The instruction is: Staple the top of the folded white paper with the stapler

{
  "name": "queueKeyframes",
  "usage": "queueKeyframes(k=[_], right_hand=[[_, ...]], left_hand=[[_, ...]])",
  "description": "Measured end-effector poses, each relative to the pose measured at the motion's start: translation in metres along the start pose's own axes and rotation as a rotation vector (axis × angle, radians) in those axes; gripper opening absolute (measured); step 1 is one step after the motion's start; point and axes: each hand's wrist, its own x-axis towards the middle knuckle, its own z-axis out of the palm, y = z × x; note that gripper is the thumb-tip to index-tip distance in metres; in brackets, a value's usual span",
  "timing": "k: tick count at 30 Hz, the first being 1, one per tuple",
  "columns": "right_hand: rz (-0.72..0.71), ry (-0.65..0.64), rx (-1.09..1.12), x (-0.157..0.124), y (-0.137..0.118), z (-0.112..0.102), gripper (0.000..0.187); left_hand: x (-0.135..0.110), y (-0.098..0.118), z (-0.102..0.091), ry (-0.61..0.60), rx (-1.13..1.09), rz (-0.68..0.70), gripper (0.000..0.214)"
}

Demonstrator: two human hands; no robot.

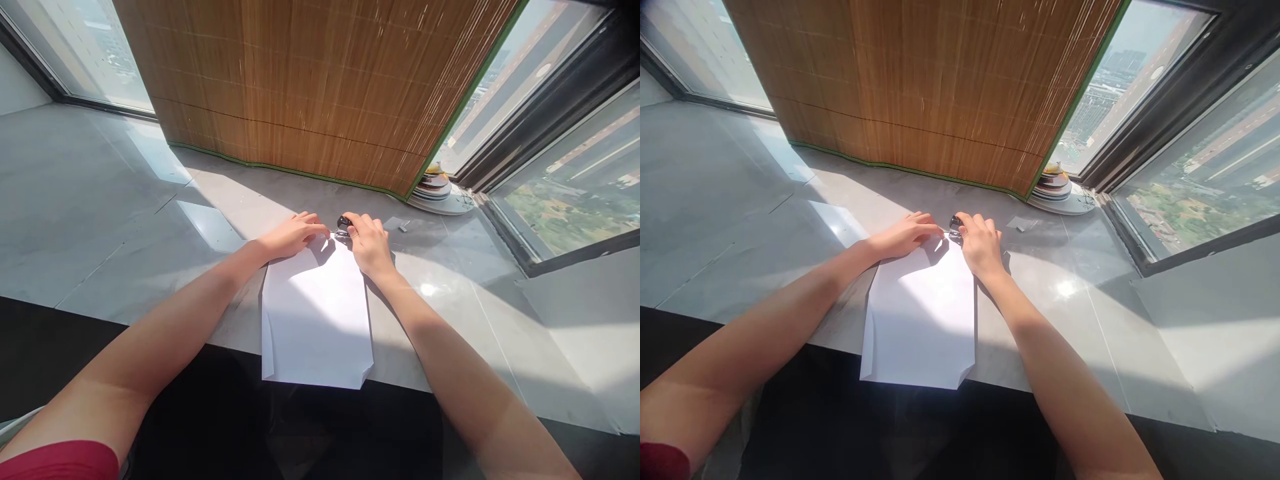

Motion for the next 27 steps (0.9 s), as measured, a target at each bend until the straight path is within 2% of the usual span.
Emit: queueKeyframes(k=[11, 20, 27], right_hand=[[-0.028, -0.014, -0.01, -0.0013, 0.0018, -0.0002, 0.051], [0.015, 0.045, 0.037, -0.0017, 0.0017, 0.0038, 0.048], [-0.005, 0.056, 0.047, -0.0018, 0.0049, 0.005, 0.048]], left_hand=[[0.0023, 0.0023, 0.003, 0.019, -0.002, -0.006, 0.047], [0.0021, 0.0002, 0.0045, 0.024, -0.031, -0.017, 0.045], [0.0019, -0.0004, 0.0048, 0.024, -0.012, -0.029, 0.038]])
